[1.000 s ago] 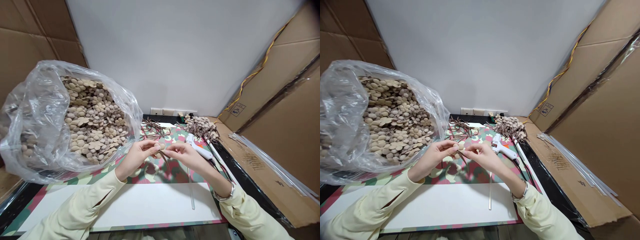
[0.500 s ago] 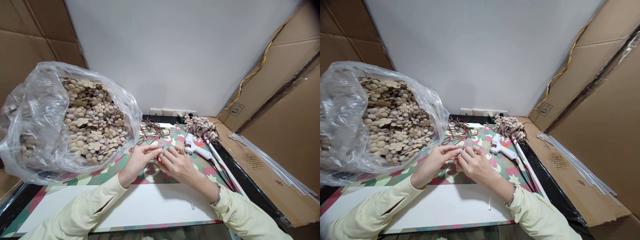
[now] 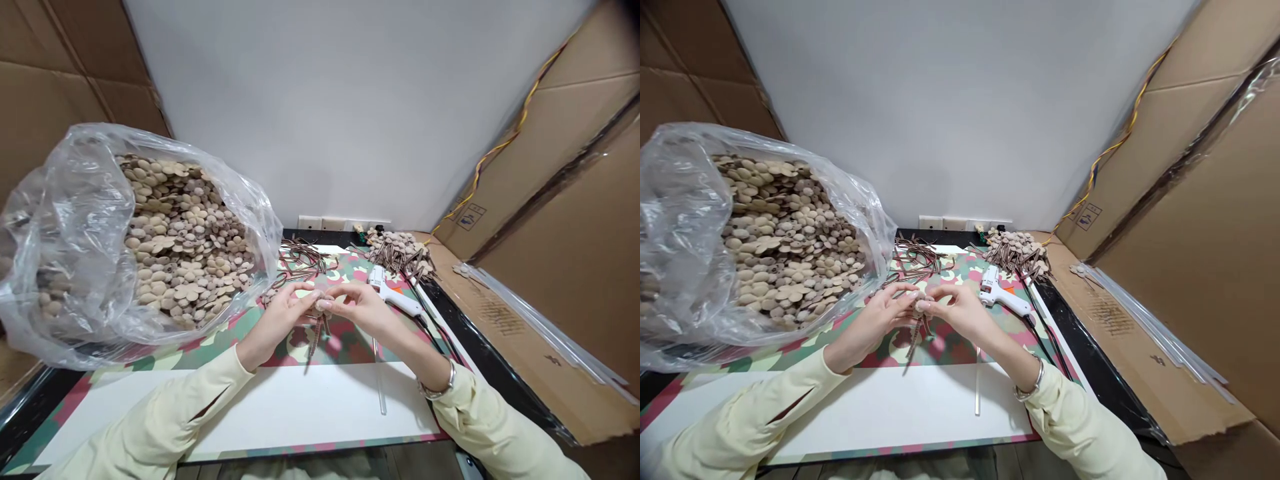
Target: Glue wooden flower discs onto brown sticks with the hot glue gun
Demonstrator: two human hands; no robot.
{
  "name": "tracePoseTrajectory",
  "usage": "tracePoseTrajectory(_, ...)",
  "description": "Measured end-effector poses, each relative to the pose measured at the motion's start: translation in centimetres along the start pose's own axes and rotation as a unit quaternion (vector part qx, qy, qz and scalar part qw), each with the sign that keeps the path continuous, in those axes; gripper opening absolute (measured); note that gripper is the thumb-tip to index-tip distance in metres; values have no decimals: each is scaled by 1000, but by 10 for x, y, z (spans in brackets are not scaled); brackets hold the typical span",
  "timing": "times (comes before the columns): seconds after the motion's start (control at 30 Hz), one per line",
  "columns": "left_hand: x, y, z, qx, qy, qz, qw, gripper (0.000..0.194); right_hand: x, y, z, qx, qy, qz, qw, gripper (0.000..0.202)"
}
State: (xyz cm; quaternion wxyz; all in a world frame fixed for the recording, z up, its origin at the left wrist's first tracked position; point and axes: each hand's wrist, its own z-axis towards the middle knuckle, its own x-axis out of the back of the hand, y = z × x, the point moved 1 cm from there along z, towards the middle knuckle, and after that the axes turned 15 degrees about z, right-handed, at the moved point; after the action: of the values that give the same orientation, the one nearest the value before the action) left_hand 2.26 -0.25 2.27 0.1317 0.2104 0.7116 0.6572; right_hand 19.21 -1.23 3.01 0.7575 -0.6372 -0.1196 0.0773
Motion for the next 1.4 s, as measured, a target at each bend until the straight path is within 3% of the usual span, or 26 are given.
tracePoseTrajectory(0.17, -8, -4, -4, -12, -53, 18, 998, 38, 2, 0, 0, -30, 59, 118, 991, 23)
tracePoseTrajectory(0.27, -11, -5, -7, -11, -87, 56, 995, 23, 1, -4, -1, -6, 74, 148, 986, 19)
tracePoseTrajectory(0.37, -10, -5, -8, 0, -113, 56, 992, 26, 8, -17, -2, 38, 84, 140, 986, 18)
tracePoseTrajectory(0.43, -8, -6, -8, 23, -159, 17, 987, 26, 28, -29, 1, 86, 131, 104, 982, 20)
tracePoseTrajectory(0.53, -5, -9, -9, 56, -254, -108, 960, 23, 80, -43, 16, 132, 263, 27, 955, 26)
tracePoseTrajectory(0.6, -4, -9, -10, 55, -303, -206, 929, 19, 117, -42, 30, 86, 326, -45, 940, 32)
tracePoseTrajectory(0.7, -2, -7, -14, 41, -347, -312, 883, 22, 158, -27, 50, 13, 362, -134, 922, 28)
tracePoseTrajectory(0.83, -1, -5, -19, 33, -398, -392, 829, 36, 176, -6, 58, -12, 417, -216, 883, 19)
tracePoseTrajectory(0.93, 0, -6, -23, 30, -431, -430, 793, 43, 165, -7, 52, 11, 449, -279, 849, 16)
tracePoseTrajectory(1.03, -1, -10, -25, 28, -452, -448, 771, 46, 125, -21, 35, 44, 419, -306, 854, 14)
tracePoseTrajectory(1.07, -1, -11, -25, 31, -454, -448, 770, 47, 104, -28, 26, 64, 385, -305, 869, 15)
tracePoseTrajectory(1.13, -2, -12, -26, 36, -460, -446, 767, 47, 56, -42, 4, 148, 256, -278, 914, 15)
tracePoseTrajectory(1.2, -3, -13, -26, 42, -464, -438, 768, 46, 11, -54, -17, 196, 140, -245, 939, 9)
tracePoseTrajectory(1.23, -3, -12, -26, 45, -463, -433, 772, 45, -8, -59, -26, 219, 94, -243, 940, 10)
tracePoseTrajectory(1.3, -3, -12, -26, 49, -457, -422, 781, 45, -32, -63, -38, 283, 46, -289, 913, 12)
tracePoseTrajectory(1.4, -3, -11, -25, 47, -456, -411, 788, 45, -42, -58, -39, 344, 30, -354, 869, 20)
